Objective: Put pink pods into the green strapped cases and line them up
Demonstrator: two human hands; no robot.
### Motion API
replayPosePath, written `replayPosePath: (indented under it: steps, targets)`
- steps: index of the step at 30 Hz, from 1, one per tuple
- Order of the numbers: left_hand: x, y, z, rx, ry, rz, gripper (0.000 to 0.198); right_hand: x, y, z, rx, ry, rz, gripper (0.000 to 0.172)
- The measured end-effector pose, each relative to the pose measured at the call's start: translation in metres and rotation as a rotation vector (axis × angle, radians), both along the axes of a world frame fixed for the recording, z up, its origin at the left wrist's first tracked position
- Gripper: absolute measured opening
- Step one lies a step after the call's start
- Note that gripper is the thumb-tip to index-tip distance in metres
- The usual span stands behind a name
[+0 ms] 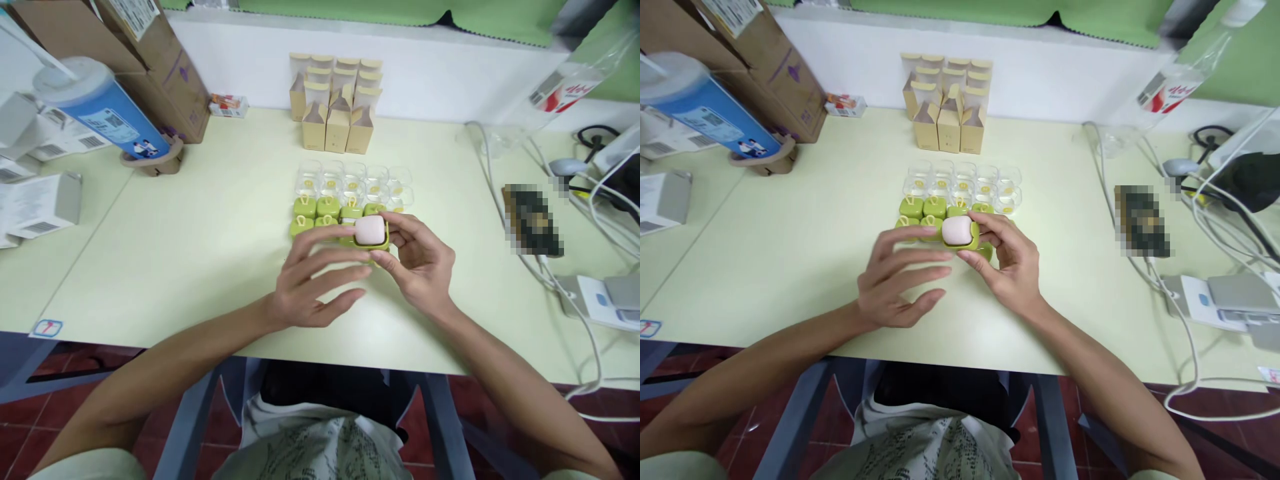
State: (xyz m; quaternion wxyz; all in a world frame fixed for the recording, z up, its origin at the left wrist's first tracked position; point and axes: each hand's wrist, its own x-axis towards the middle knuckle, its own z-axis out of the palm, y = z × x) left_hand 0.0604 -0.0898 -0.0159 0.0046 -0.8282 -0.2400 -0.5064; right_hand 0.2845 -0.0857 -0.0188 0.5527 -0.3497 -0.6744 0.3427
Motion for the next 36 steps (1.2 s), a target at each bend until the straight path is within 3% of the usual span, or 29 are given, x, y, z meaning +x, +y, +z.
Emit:
replayPosePath:
  steps: [4,8,11,13,16,19,23,27,29,32,36]
  targets:
    - [0.001,-0.001,0.004,-0.105,-0.010,0.094,0.055,0.000,-0.001,-0.001,0.083,-0.157,-0.028,0.051]
    - [0.004,-0.005,0.001,0.041,0.001,0.005,0.046,0.010,0.008,0.004,0.141,-0.161,-0.235,0.047]
    - [0.006,-0.004,-0.009,0.120,0.051,-0.056,0.042,0.037,0.024,0.022,0.179,-0.193,-0.377,0.045]
    - [0.006,0.000,-0.016,0.138,0.151,-0.022,0.039,0.061,0.032,0.040,0.152,-0.327,-0.317,0.043]
    - [0.008,0.007,-0.024,0.167,0.281,0.075,0.035,0.093,0.035,0.061,0.040,-0.652,-0.051,0.043]
    - [0.013,0.010,-0.026,0.237,0.371,0.108,0.033,0.108,0.031,0.066,-0.094,-0.883,0.094,0.046]
    - [0.022,0.012,-0.023,0.330,0.527,0.124,0.031,0.104,0.025,0.057,-0.170,-1.077,0.167,0.039]
    - [0.028,0.015,-0.021,0.325,0.582,0.150,0.032,0.094,0.025,0.053,-0.171,-1.090,0.182,0.042]
    - [0.030,0.019,-0.019,0.303,0.582,0.158,0.033,0.089,0.025,0.053,-0.129,-1.061,0.106,0.045]
    - [0.034,0.025,-0.016,0.279,0.602,0.191,0.031,0.080,0.025,0.050,-0.058,-1.073,-0.062,0.035]
    - [0.041,0.036,-0.013,0.179,0.607,0.215,0.028,0.066,0.023,0.045,-0.035,-1.082,-0.174,0.031]
